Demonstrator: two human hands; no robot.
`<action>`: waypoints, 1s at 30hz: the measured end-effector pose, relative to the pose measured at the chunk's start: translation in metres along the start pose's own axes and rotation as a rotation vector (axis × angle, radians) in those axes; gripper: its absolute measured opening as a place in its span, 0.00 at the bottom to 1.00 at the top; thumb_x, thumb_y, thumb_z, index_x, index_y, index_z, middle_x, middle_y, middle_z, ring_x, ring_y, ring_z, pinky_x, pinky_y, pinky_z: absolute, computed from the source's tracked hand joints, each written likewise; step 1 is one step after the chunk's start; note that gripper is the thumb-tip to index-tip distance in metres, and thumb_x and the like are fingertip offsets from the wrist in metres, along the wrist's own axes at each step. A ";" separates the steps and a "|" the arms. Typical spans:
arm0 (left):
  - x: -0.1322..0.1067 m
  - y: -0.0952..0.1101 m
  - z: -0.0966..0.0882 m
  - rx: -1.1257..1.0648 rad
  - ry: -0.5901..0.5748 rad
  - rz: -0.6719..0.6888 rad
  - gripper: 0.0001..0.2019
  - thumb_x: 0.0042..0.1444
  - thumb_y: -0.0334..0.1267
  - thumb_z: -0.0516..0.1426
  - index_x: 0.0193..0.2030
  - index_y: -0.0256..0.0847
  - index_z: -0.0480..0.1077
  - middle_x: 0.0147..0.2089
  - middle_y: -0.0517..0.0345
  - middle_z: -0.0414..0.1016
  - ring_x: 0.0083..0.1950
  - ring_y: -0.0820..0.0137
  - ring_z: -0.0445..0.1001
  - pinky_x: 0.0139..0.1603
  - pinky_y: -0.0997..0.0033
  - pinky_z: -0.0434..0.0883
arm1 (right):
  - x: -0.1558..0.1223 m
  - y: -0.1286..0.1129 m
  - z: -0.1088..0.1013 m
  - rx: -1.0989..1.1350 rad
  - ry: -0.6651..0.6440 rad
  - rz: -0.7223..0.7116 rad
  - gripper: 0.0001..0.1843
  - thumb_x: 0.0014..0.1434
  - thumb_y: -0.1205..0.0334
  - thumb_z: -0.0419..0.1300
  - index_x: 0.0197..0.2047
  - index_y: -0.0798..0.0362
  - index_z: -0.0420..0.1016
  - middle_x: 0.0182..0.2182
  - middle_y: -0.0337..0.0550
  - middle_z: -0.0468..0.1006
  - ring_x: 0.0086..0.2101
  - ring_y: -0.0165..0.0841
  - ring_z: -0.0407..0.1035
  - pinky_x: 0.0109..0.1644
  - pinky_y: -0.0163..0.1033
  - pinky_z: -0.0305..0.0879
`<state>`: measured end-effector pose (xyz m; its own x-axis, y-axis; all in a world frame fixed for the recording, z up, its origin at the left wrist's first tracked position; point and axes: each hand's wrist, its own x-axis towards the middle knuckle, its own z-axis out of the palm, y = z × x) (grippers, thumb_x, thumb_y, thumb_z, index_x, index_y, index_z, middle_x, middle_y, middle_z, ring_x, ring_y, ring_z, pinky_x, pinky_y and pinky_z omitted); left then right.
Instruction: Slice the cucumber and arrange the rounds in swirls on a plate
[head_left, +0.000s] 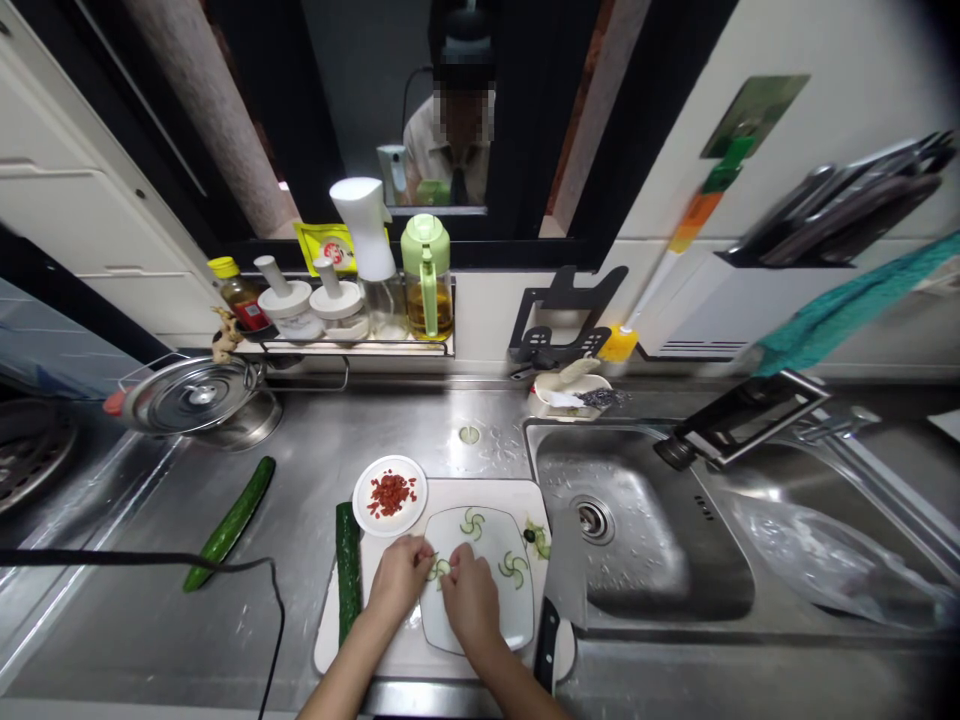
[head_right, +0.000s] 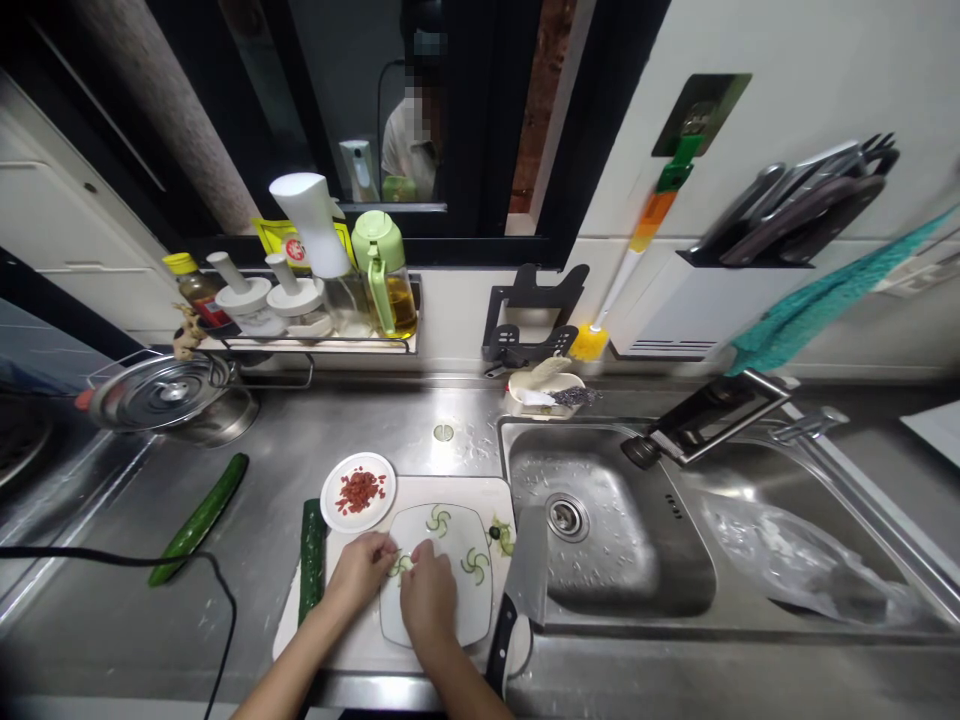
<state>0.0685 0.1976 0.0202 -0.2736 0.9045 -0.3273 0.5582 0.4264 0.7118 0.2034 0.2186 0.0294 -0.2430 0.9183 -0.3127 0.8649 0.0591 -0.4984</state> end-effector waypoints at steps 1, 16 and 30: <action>0.000 0.000 0.000 0.005 0.001 0.006 0.06 0.48 0.32 0.54 0.26 0.39 0.71 0.29 0.59 0.70 0.33 0.71 0.69 0.36 0.74 0.62 | 0.000 -0.001 0.000 -0.012 0.000 -0.002 0.11 0.51 0.72 0.52 0.38 0.50 0.64 0.30 0.43 0.69 0.28 0.35 0.65 0.31 0.36 0.52; -0.005 0.006 0.000 0.056 0.041 0.009 0.06 0.48 0.27 0.53 0.31 0.40 0.68 0.29 0.61 0.68 0.33 0.72 0.67 0.36 0.75 0.61 | 0.002 -0.005 0.000 -0.108 0.012 -0.033 0.10 0.52 0.69 0.53 0.38 0.50 0.63 0.32 0.45 0.69 0.32 0.39 0.65 0.33 0.39 0.52; -0.007 0.008 -0.004 0.037 0.040 0.052 0.08 0.51 0.31 0.52 0.26 0.39 0.70 0.29 0.58 0.71 0.34 0.70 0.70 0.37 0.74 0.62 | -0.004 0.002 -0.011 -0.018 -0.012 -0.072 0.08 0.51 0.70 0.54 0.35 0.49 0.65 0.30 0.42 0.69 0.31 0.36 0.64 0.33 0.36 0.54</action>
<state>0.0722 0.1948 0.0305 -0.2741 0.9245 -0.2651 0.6009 0.3798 0.7034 0.2114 0.2192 0.0389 -0.3098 0.9065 -0.2867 0.8527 0.1315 -0.5055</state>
